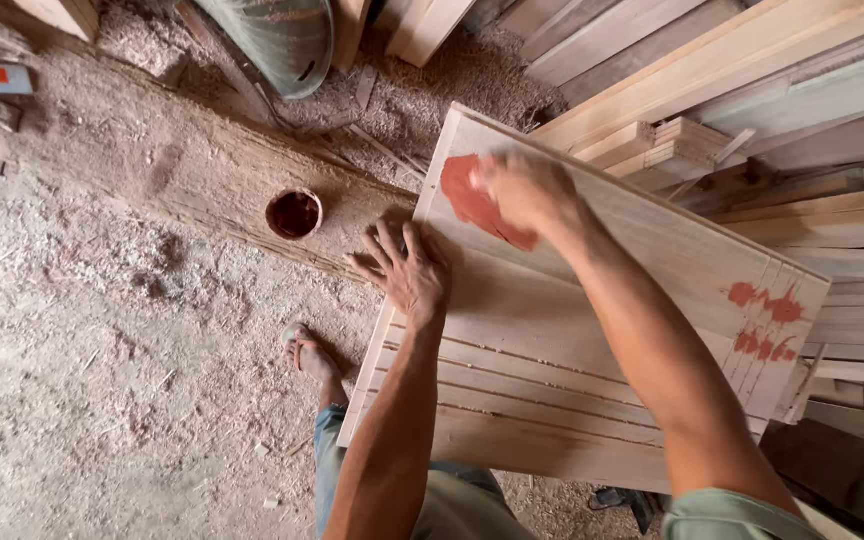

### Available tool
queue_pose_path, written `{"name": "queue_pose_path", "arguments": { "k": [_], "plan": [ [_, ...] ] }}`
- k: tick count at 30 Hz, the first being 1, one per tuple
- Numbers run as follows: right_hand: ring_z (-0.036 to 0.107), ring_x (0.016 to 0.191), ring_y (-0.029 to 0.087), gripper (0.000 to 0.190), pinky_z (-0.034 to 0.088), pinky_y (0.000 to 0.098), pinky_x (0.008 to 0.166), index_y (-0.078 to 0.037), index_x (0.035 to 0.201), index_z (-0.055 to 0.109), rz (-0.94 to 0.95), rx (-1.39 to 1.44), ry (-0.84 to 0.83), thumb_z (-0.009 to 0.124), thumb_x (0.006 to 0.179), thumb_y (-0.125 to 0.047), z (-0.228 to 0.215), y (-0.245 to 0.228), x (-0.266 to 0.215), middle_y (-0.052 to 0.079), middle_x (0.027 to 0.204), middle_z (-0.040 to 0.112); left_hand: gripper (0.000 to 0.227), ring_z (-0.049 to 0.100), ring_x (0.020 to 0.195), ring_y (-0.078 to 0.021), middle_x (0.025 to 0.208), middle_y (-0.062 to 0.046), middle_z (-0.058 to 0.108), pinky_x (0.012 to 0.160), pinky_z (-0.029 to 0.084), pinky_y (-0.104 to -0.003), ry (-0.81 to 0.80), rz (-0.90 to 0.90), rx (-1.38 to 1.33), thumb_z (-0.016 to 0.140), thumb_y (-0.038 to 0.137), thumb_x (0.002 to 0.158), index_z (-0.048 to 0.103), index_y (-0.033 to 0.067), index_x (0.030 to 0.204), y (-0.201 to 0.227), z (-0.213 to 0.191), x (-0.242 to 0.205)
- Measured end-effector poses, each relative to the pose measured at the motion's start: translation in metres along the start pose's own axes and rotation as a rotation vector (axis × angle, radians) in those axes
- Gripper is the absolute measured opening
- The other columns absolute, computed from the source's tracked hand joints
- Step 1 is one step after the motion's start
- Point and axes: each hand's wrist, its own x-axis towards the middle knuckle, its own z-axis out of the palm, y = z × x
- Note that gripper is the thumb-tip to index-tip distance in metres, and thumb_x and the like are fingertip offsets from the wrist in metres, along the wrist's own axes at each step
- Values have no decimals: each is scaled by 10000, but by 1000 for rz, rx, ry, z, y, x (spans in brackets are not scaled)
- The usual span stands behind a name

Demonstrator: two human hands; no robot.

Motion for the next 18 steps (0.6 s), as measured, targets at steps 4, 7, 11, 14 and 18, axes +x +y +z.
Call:
{"name": "queue_pose_path", "arguments": {
  "k": [4, 7, 11, 14, 18],
  "plan": [
    [721, 923, 336, 202, 563, 506, 753, -171, 1036, 735, 19, -15, 24, 536, 1005, -175, -1, -1, 18, 127, 986, 742, 455, 206, 1536, -461, 1624, -212, 360, 1206, -58, -703, 28, 19, 5, 409, 320, 1012, 632, 182, 1383, -1, 2, -2],
    [731, 901, 352, 211, 572, 496, 745, -168, 1113, 725, 27, -66, 16, 537, 1020, -143, 12, 1, -2, 176, 1015, 729, 430, 212, 1541, -457, 1625, -216, 365, 1216, -45, -702, 31, 0, -23, 404, 317, 1030, 647, 188, 1361, 1, 3, 0],
    [728, 894, 349, 210, 575, 493, 717, -125, 1051, 727, -24, -11, 56, 560, 942, -61, 32, 13, -58, 164, 1036, 720, 427, 219, 1558, -431, 1644, -197, 367, 1229, -37, -707, 24, 9, 35, 391, 314, 1041, 643, 190, 1362, 1, 1, 1],
    [724, 869, 357, 246, 582, 487, 711, -139, 1033, 733, 0, -69, -27, 601, 852, -37, 35, 25, -78, 161, 1009, 722, 444, 212, 1539, -451, 1634, -214, 354, 1211, -30, -707, 42, 27, 24, 382, 319, 1036, 631, 185, 1378, 0, 0, 1],
    [723, 886, 346, 174, 585, 484, 723, -153, 932, 767, -36, -108, -16, 626, 872, -71, 36, 30, -60, 144, 969, 730, 456, 206, 1537, -456, 1629, -216, 344, 1206, -33, -712, 21, 23, 15, 380, 332, 1023, 624, 174, 1373, 0, 7, 4]
  ]
}}
